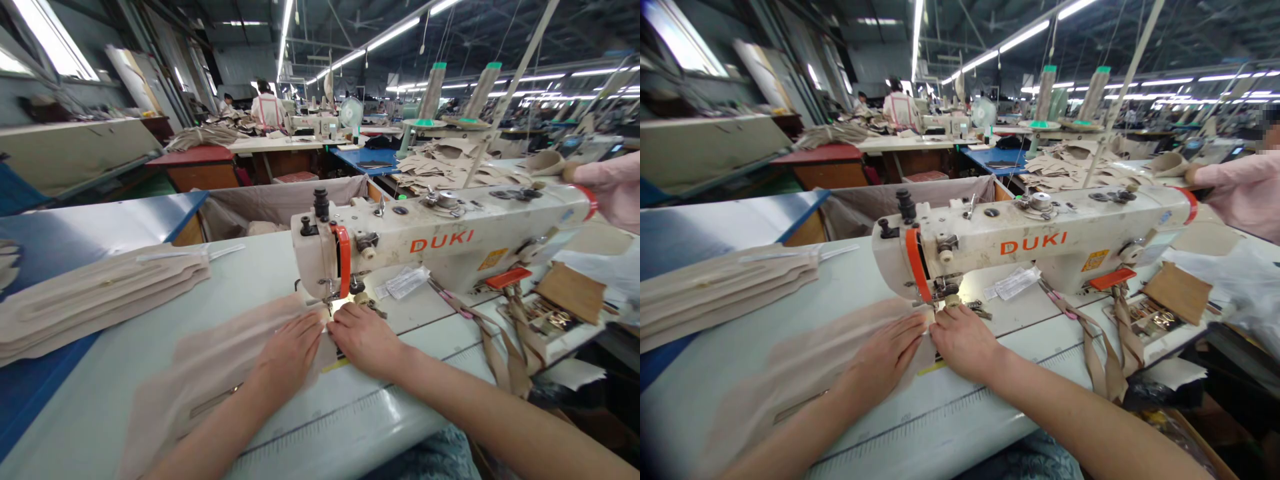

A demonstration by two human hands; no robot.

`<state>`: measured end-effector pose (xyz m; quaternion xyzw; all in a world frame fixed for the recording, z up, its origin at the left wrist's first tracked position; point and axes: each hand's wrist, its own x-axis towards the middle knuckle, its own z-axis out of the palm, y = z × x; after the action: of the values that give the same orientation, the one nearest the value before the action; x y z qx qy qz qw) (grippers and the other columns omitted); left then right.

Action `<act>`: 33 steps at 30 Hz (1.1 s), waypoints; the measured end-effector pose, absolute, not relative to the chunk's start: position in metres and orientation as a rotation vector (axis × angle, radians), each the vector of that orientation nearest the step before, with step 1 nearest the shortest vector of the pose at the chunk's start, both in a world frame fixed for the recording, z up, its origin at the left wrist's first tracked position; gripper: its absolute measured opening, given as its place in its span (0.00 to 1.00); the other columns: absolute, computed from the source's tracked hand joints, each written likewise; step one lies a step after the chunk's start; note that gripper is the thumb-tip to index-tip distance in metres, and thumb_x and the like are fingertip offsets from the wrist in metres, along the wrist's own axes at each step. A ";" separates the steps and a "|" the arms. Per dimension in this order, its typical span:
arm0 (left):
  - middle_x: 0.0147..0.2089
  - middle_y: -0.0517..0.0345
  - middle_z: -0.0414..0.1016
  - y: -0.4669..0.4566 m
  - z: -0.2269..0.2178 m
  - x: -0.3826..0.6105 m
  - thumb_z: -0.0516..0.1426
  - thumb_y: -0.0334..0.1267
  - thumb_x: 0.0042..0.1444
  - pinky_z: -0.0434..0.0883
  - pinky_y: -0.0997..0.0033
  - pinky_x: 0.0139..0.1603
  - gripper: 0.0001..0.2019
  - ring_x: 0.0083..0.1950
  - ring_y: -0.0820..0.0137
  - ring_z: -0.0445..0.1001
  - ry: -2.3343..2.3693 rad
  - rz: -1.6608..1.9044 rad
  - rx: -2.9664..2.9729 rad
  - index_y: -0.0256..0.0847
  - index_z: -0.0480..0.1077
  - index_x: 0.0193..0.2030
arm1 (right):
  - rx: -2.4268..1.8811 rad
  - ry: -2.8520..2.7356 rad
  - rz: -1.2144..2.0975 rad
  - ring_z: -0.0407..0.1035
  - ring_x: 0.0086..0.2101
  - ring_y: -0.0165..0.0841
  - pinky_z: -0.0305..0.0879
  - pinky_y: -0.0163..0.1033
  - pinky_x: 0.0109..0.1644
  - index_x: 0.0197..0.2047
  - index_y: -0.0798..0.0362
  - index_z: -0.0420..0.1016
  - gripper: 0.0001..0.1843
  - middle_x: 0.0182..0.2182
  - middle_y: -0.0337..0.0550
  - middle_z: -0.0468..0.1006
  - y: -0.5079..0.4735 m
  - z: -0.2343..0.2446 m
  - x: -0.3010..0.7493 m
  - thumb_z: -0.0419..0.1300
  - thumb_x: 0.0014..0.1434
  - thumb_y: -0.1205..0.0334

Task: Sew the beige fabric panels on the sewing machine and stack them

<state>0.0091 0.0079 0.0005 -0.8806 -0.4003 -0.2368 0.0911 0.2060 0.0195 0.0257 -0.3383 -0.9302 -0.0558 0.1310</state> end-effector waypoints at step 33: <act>0.49 0.47 0.78 0.023 0.005 0.016 0.42 0.33 0.67 0.72 0.59 0.56 0.19 0.55 0.63 0.73 -1.134 -0.692 -2.655 0.36 0.73 0.49 | -1.078 -2.626 -0.112 0.65 0.38 0.36 0.59 0.41 0.45 0.39 0.56 0.73 0.07 0.35 0.46 0.73 0.026 0.019 0.209 0.53 0.65 0.69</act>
<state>0.0160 0.0232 0.0046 -0.8909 -0.3807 -0.2322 0.0861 0.2091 0.0261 0.0191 -0.3751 -0.9139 -0.0391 0.1498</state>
